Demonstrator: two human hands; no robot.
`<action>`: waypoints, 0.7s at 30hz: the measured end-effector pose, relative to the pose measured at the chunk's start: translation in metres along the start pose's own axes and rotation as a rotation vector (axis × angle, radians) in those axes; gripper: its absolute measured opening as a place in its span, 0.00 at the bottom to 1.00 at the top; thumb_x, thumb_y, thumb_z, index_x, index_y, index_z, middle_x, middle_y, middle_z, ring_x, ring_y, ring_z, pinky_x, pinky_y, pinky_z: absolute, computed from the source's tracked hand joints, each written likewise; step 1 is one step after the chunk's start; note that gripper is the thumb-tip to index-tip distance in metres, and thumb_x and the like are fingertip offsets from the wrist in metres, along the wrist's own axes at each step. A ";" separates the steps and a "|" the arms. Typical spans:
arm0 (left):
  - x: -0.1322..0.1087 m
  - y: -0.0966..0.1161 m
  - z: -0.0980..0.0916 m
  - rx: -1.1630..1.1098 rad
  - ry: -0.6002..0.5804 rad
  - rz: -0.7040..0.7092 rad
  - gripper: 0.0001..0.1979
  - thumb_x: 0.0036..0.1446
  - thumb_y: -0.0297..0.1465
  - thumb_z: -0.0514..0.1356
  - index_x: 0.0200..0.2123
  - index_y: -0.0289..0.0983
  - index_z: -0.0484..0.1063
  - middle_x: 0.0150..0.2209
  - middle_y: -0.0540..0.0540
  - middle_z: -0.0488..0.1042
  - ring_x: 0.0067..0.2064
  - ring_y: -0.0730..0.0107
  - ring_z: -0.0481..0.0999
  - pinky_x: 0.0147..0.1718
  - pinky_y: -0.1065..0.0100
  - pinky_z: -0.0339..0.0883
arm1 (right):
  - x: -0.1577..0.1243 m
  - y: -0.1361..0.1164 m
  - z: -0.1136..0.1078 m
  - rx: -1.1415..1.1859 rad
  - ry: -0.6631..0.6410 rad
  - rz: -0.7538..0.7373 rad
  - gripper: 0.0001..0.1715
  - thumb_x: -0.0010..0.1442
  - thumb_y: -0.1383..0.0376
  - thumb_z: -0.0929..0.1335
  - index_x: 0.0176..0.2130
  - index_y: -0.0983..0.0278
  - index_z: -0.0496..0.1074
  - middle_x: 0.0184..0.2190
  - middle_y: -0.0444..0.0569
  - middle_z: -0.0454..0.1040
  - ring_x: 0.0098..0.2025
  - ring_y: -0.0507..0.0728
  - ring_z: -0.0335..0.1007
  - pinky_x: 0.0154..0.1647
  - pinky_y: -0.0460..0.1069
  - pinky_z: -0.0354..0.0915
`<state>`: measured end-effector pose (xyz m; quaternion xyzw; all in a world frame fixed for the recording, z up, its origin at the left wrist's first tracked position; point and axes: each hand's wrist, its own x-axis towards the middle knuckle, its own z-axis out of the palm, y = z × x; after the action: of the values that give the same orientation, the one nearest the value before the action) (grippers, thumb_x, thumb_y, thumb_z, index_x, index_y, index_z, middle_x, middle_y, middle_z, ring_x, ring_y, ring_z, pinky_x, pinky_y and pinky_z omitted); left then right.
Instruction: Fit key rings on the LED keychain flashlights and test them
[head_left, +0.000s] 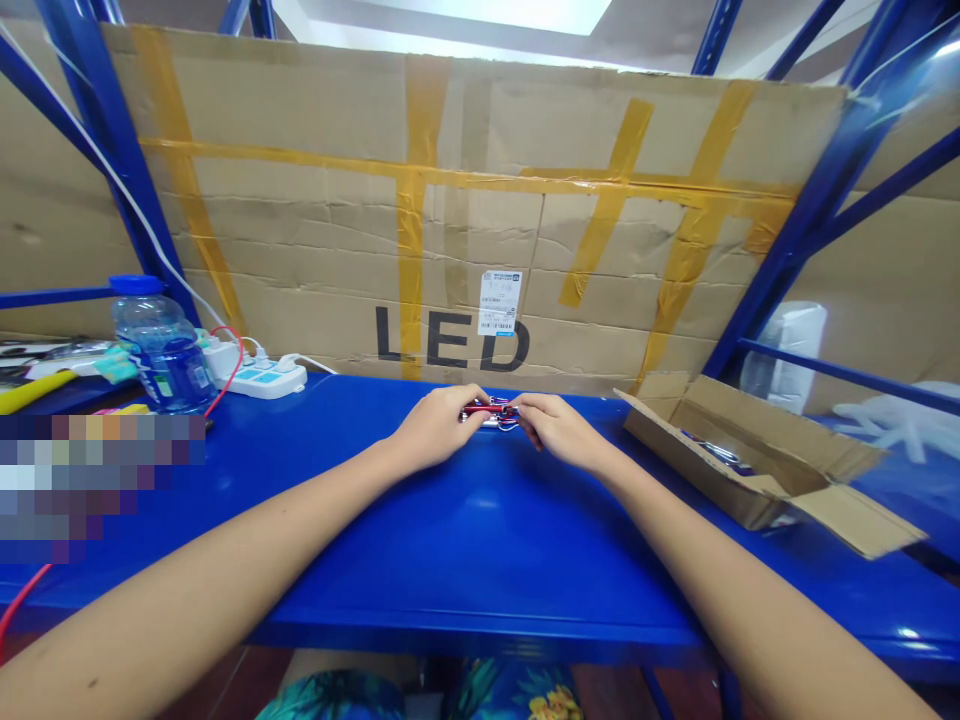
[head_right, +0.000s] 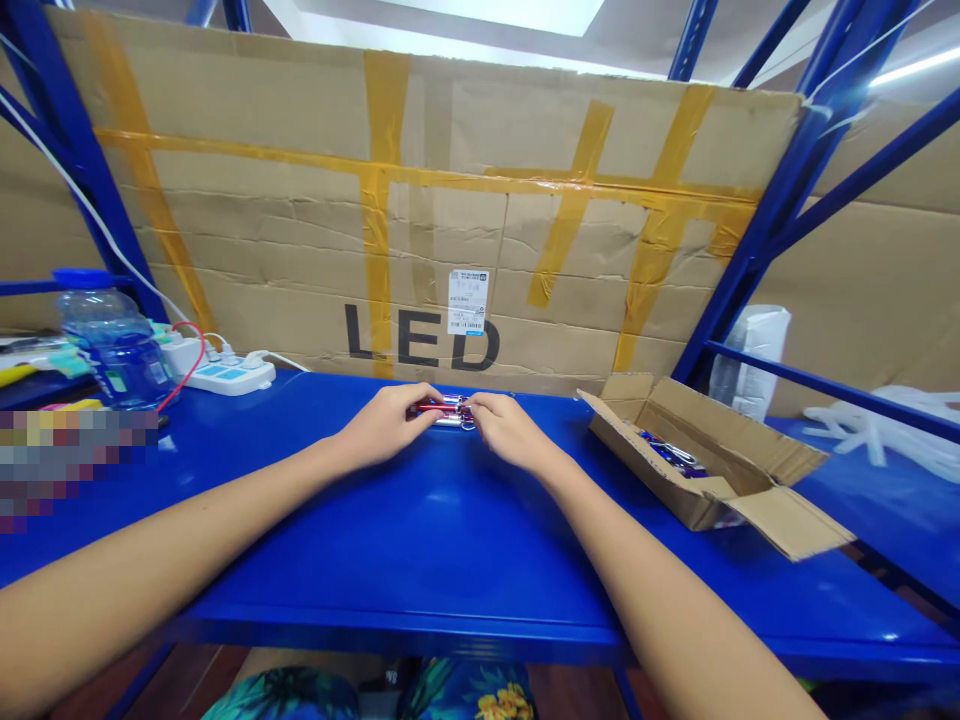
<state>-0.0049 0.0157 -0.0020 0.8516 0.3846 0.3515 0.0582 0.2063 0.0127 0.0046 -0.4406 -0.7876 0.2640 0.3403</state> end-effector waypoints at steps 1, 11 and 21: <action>0.001 -0.002 -0.001 -0.039 0.010 -0.019 0.08 0.61 0.32 0.57 0.41 0.38 0.73 0.38 0.47 0.79 0.37 0.66 0.75 0.37 0.65 0.66 | 0.001 0.001 -0.001 0.086 -0.011 0.048 0.12 0.61 0.64 0.59 0.28 0.63 0.66 0.19 0.43 0.64 0.23 0.52 0.61 0.26 0.48 0.58; 0.005 -0.005 -0.005 -0.411 0.003 -0.172 0.09 0.58 0.32 0.58 0.38 0.34 0.74 0.27 0.49 0.75 0.28 0.71 0.72 0.31 0.67 0.66 | 0.002 0.003 -0.001 0.529 -0.200 0.200 0.05 0.51 0.66 0.66 0.31 0.65 0.69 0.25 0.48 0.74 0.27 0.55 0.71 0.33 0.52 0.68; 0.004 0.003 0.007 -0.705 -0.033 -0.224 0.17 0.60 0.43 0.58 0.36 0.34 0.76 0.37 0.42 0.79 0.40 0.63 0.76 0.43 0.61 0.69 | -0.002 0.000 0.010 0.250 -0.222 0.003 0.13 0.60 0.58 0.65 0.36 0.65 0.73 0.19 0.42 0.67 0.23 0.52 0.64 0.30 0.49 0.60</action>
<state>0.0033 0.0172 -0.0033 0.7375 0.3296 0.4400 0.3922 0.1998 0.0098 -0.0022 -0.3641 -0.7808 0.4074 0.3030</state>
